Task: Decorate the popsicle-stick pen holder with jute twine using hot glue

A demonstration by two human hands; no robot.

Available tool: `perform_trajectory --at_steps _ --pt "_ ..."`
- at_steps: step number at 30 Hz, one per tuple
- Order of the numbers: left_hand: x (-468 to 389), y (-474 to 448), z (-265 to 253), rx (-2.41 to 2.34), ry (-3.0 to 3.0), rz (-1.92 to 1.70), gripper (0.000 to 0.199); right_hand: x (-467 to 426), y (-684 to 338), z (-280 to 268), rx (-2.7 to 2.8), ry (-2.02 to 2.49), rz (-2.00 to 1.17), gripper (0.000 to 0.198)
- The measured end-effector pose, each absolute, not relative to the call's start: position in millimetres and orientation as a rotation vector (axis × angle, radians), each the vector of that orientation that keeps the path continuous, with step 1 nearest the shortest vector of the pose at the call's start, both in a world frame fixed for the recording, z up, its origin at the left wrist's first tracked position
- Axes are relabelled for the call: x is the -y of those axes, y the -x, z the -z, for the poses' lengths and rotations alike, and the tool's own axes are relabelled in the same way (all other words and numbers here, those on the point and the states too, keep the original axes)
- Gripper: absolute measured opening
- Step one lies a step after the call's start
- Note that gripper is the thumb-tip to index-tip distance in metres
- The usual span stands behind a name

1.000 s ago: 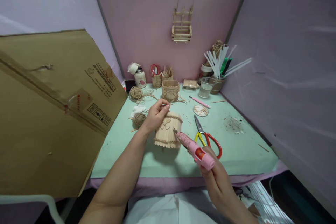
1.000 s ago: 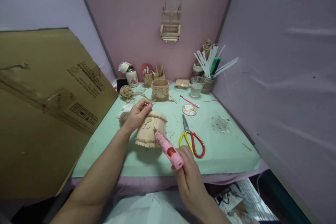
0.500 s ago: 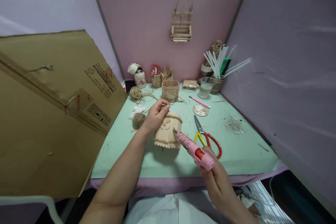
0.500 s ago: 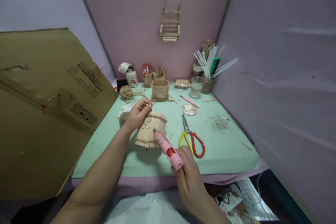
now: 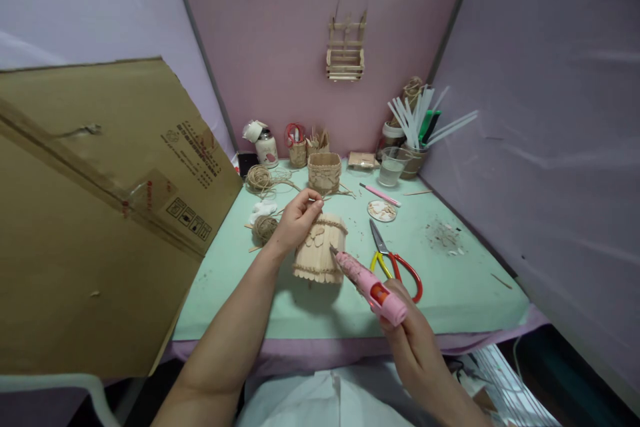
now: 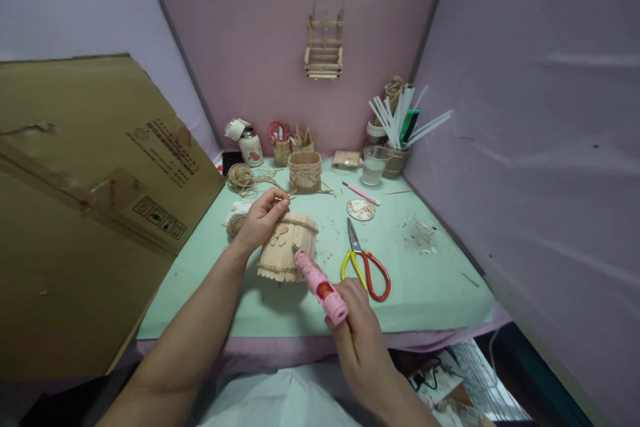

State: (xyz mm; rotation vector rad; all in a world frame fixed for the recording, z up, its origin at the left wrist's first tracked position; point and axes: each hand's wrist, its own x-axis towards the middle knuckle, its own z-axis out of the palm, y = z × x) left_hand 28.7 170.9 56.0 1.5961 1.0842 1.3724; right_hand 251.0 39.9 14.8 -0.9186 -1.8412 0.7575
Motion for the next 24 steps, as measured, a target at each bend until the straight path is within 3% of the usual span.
perform_trajectory --at_steps 15,24 --pt "-171.4 -28.1 -54.9 -1.074 -1.594 -1.369 0.024 -40.2 -251.5 -18.3 1.853 0.926 -0.744 0.023" --pt "-172.4 -28.5 -53.8 -1.068 -1.578 -1.364 0.024 -39.3 -251.1 -10.9 1.713 0.992 -0.853 0.033"
